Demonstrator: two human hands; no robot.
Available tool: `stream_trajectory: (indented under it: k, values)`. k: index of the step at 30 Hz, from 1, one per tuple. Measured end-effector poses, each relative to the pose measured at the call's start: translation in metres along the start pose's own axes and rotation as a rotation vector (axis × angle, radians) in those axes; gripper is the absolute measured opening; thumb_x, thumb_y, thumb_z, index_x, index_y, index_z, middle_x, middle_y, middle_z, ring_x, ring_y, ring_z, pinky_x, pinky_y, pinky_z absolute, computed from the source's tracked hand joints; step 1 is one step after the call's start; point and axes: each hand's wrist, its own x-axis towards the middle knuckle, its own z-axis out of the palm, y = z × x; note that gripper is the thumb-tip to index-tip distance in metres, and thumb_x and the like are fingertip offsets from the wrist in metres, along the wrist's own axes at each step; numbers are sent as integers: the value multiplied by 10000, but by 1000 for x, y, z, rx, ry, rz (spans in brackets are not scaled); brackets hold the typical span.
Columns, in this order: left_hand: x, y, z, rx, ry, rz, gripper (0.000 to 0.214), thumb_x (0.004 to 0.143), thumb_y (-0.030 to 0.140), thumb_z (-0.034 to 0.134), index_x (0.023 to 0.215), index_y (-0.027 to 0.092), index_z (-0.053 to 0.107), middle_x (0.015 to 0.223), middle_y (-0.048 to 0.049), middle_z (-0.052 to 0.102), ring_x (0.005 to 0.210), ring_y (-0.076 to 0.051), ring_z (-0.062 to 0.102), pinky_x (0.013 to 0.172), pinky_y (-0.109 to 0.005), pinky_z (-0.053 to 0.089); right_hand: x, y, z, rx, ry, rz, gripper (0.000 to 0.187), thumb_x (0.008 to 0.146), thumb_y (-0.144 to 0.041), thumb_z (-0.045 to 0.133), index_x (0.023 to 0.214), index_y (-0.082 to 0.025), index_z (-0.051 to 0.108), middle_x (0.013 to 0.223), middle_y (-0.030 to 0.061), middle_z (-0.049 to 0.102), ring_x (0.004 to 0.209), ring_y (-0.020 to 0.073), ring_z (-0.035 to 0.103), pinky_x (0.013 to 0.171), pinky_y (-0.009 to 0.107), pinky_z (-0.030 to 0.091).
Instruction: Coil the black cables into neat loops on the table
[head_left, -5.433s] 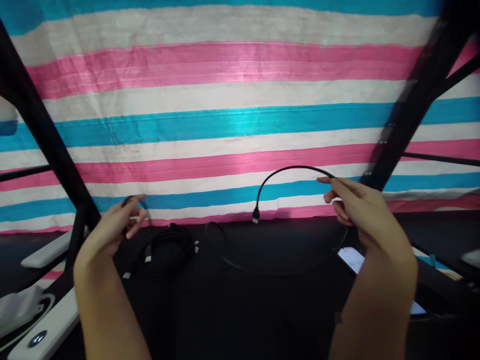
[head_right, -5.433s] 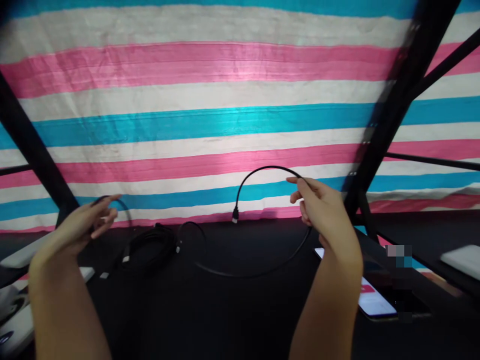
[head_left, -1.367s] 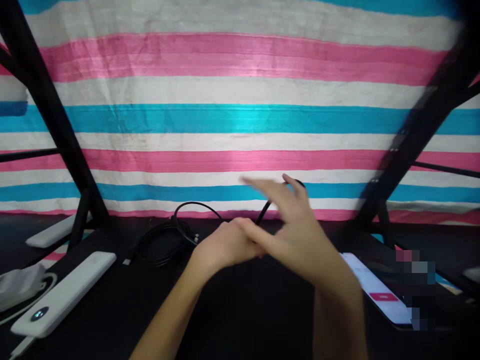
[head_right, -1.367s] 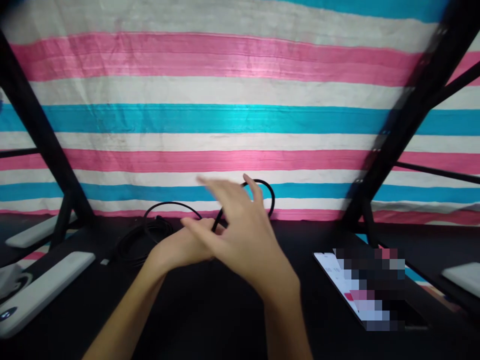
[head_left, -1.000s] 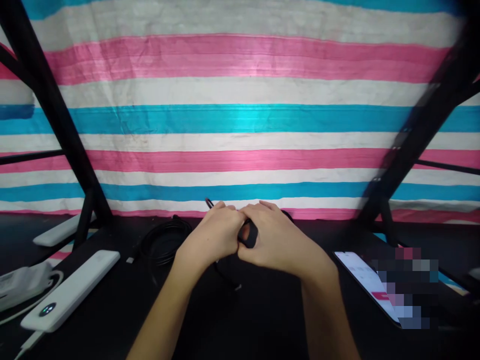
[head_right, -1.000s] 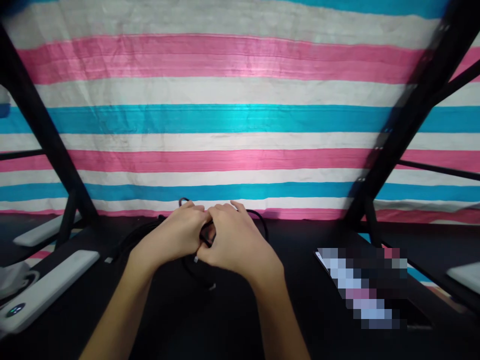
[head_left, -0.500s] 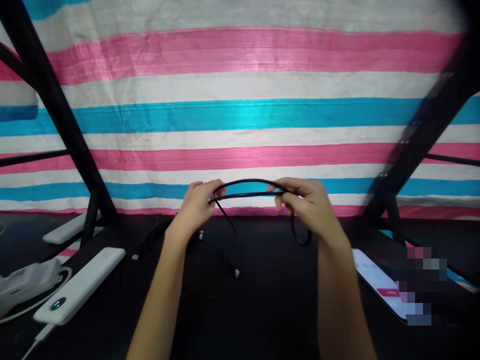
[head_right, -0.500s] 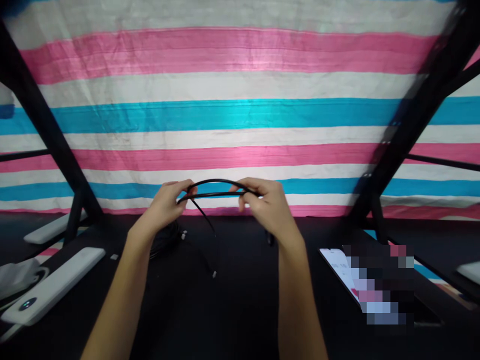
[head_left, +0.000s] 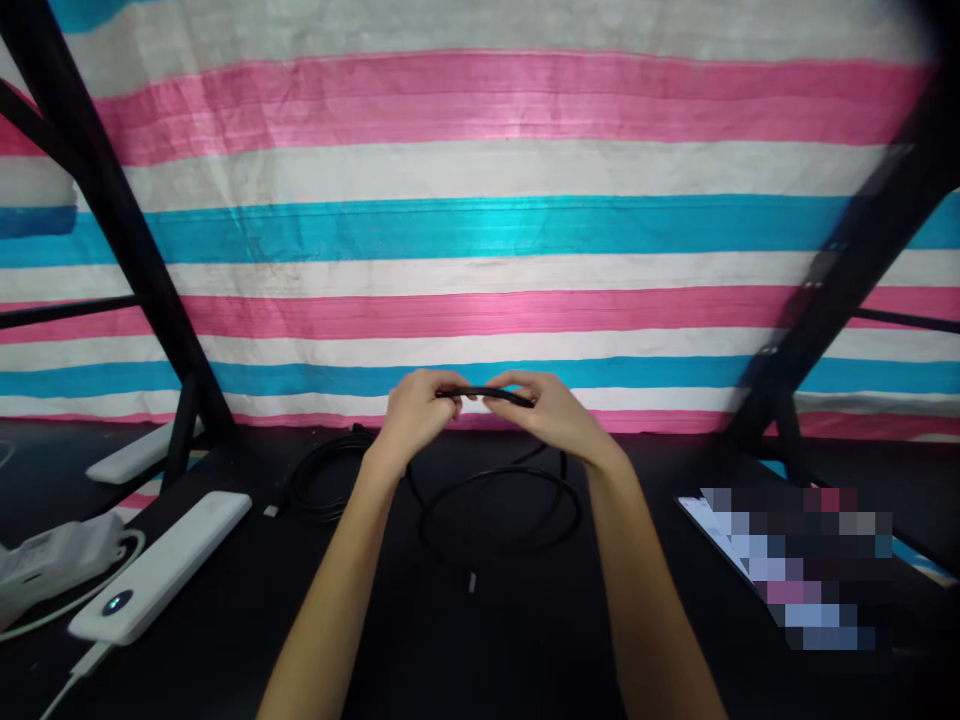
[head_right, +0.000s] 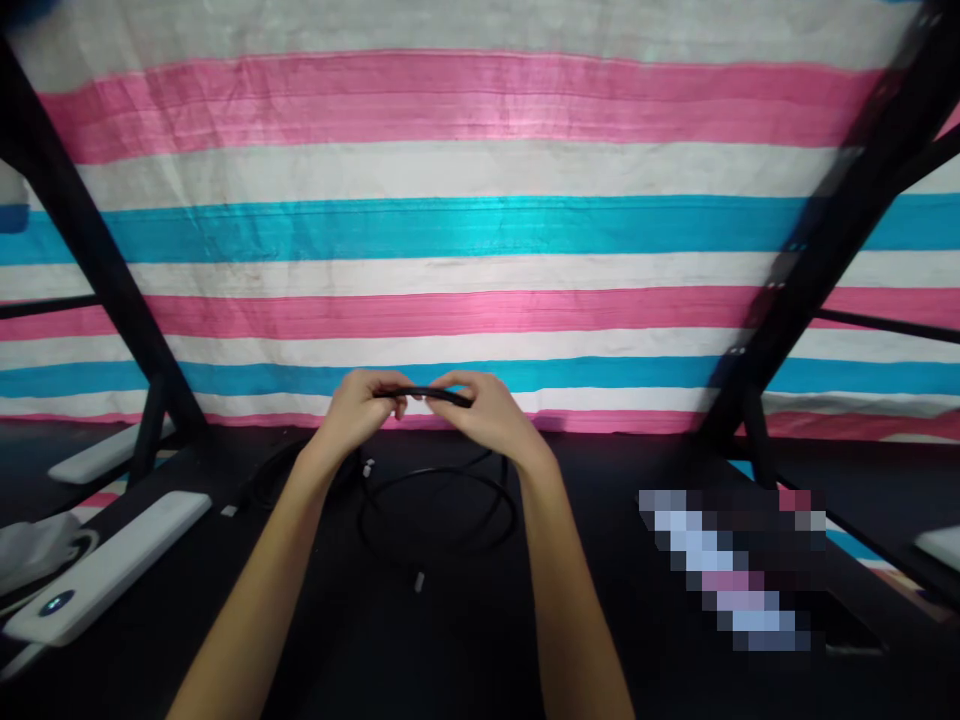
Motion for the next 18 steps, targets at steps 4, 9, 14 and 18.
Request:
stream_trajectory:
  k: [4,9,14,18]
  values:
    - [1,-8,-8,87,161,-6,244,679,162,494,812,210,692,761,-36,694,645,-181,580,554,-271,346,2,11,-17,175,193,-5,161,674,-300,669,772,-177,707,678,9,625,615,113,505,535,240,343]
    - [10,-24,13,-194,99,-67,380,731,128,452,1085,184,581,874,-50,692,500,-128,585,561,-270,436,7,12,-17,601,575,12,159,585,-229,684,734,-175,684,466,-75,393,394,32,221,390,214,121]
    - [15,-29,26,-248,43,-179,311,877,309,387,1015,144,610,906,-109,686,889,-231,636,803,-337,455,5,7,-22,952,712,-43,133,667,-259,658,764,-170,642,456,-120,115,379,39,55,369,238,55]
    - [10,-25,20,-358,-102,-267,401,900,411,366,1072,120,582,802,-110,695,827,-250,654,797,-371,458,5,8,-25,939,708,-47,167,677,-264,662,812,-171,629,472,-117,129,386,40,53,373,237,45]
